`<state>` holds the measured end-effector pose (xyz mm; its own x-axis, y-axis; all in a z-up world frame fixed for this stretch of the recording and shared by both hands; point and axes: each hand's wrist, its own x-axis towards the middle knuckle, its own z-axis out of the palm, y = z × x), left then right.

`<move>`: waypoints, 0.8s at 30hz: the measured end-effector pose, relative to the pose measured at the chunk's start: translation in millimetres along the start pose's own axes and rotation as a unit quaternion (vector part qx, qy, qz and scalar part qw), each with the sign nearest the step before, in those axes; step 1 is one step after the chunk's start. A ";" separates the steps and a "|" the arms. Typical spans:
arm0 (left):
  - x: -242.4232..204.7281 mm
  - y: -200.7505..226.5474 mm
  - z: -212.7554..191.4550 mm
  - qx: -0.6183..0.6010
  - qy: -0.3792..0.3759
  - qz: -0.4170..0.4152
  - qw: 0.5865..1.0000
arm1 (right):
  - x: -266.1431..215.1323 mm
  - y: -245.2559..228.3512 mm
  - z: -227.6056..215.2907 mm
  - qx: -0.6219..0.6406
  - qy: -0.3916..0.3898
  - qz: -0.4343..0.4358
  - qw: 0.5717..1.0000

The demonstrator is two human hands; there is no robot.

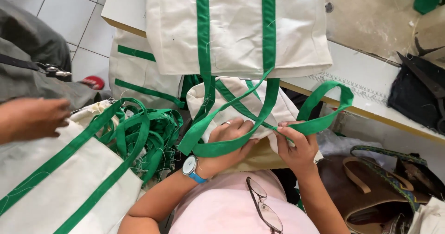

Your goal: Inspecting and trimming loose threads from manufactured canvas tote bags using thread nippers.

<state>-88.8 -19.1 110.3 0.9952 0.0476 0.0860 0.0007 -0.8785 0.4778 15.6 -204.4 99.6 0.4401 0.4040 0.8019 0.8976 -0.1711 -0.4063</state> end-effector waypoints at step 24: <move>-14.1 10.7 43.5 0.027 0.028 0.024 0.999 | -5.4 -0.5 -54.8 -0.107 -0.307 0.146 0.934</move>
<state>-98.6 -49.9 76.2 0.9873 0.0293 0.1564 -0.0403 -0.9048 0.4239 14.3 -255.8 119.5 0.6271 0.7404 0.2420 0.7557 -0.5031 -0.4192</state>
